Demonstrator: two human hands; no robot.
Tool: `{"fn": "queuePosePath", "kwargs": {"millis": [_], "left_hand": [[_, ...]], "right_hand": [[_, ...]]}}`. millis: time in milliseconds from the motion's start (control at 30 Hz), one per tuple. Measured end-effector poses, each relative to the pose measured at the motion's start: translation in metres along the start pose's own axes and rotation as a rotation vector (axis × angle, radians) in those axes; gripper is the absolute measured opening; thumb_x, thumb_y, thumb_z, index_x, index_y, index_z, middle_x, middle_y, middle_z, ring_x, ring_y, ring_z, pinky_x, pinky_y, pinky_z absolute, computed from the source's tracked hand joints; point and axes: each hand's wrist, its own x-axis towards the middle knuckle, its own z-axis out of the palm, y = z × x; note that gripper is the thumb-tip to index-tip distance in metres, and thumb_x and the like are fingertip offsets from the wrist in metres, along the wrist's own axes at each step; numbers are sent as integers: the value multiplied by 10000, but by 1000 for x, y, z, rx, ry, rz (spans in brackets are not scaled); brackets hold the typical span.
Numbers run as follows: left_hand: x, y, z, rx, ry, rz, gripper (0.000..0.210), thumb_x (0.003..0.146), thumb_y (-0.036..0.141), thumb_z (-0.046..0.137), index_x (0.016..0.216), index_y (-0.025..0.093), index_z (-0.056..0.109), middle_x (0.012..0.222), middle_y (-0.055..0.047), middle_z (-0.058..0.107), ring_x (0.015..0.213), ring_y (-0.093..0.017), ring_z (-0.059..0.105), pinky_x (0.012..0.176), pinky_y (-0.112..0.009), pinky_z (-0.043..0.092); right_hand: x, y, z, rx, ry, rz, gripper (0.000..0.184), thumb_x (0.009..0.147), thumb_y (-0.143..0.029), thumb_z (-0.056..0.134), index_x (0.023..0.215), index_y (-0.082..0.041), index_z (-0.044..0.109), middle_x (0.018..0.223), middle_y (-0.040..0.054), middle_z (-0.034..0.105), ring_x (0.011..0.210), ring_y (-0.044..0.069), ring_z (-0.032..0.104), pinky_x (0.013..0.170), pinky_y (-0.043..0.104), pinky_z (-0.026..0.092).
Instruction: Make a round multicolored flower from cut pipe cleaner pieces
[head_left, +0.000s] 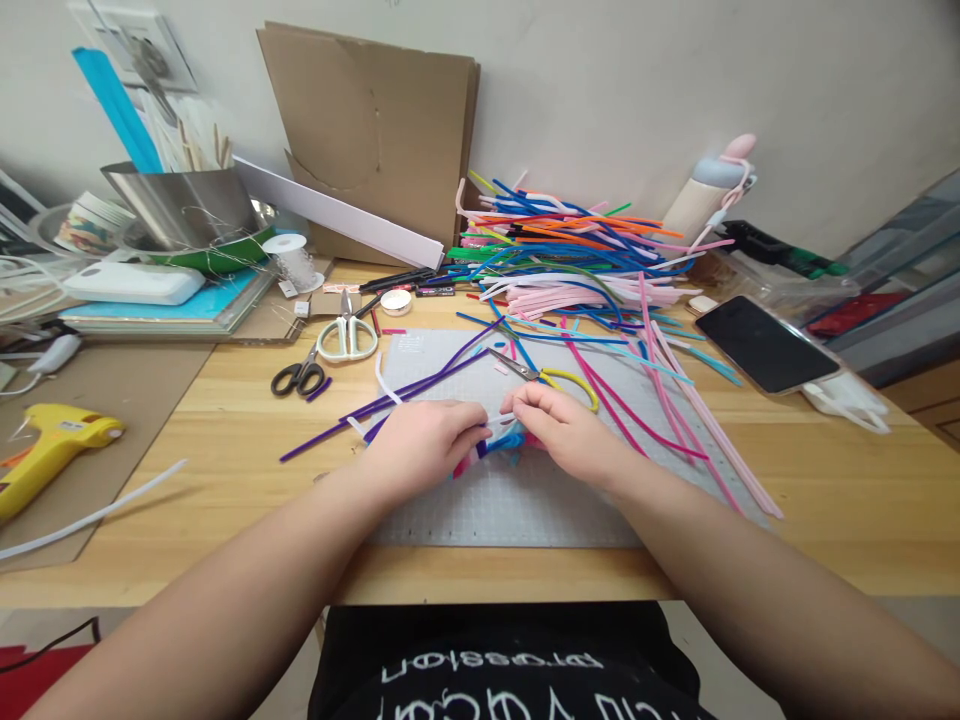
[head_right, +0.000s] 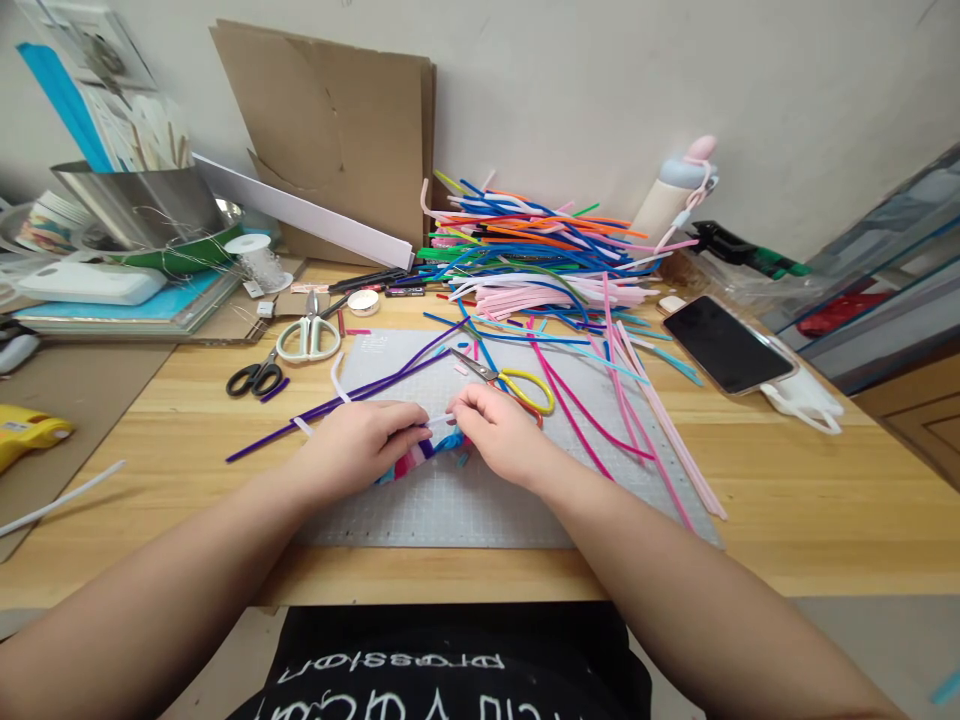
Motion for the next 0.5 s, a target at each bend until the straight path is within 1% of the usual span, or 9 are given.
{"fn": "queuePosePath", "kwargs": {"millis": [100,200,267,300,333,367,400,433,500], "left_hand": [[0,0,-1,-15,-13,-9,244,925,341,381,889,230,595,788,8,662,739,-160,606,624,-255,387],[-1,-5,-8,-42,-7,-24,245,884,402,464,1041,249,571,862,-3,681,781,-175,614,665,-273,405],[-1,-12,-16,-16,29,-71,454,794,477,577,1181,250,506,891,-16,684,789,-197,610,693,-298,412],[-2,-16,-19,21,35,-98,522,762,496,606,1205,243,493,885,-21,681,799,-208,605,701,-307,412],[-2,-21,-23,66,45,-108,516,755,496,612,1186,231,510,865,-27,679,813,-219,601,714,-318,411],[-2,-25,-26,112,51,-106,440,767,482,600,1122,226,556,850,-31,677,826,-227,598,731,-330,407],[-2,-28,-28,136,47,-90,316,791,445,581,1012,221,605,833,-29,677,820,-222,598,753,-339,400],[-2,-31,-30,148,38,-70,237,803,413,572,923,216,626,824,-24,677,809,-213,600,773,-346,392],[-2,-33,-33,160,45,-46,169,808,365,572,813,206,629,807,-15,676,795,-201,601,797,-354,376]], "right_hand": [[1,0,-1,-5,6,-8,201,862,-323,421,783,-169,522,788,21,561,674,124,519,586,240,422],[3,0,-3,14,25,-40,201,863,-335,430,769,-175,506,776,25,591,716,137,551,647,259,439],[4,0,-7,-19,83,-74,187,856,-330,446,761,-178,497,762,22,594,721,140,556,651,258,435],[4,-1,-8,-47,119,-86,177,852,-326,453,761,-180,497,756,20,592,714,140,555,634,252,429],[5,-1,-10,-77,147,-92,168,848,-323,458,766,-182,498,754,18,593,702,139,555,612,246,422],[5,-1,-12,-102,167,-94,162,848,-323,460,773,-184,500,756,18,598,687,137,554,590,241,414],[4,-1,-13,-125,174,-95,161,848,-327,461,779,-187,503,756,17,602,671,133,554,570,236,409],[4,-2,-15,-148,170,-92,165,849,-335,464,783,-190,506,744,12,604,639,127,550,547,231,403],[2,-4,-17,-194,129,-52,187,850,-372,473,788,-198,504,657,-11,583,529,110,522,483,224,379]]}}
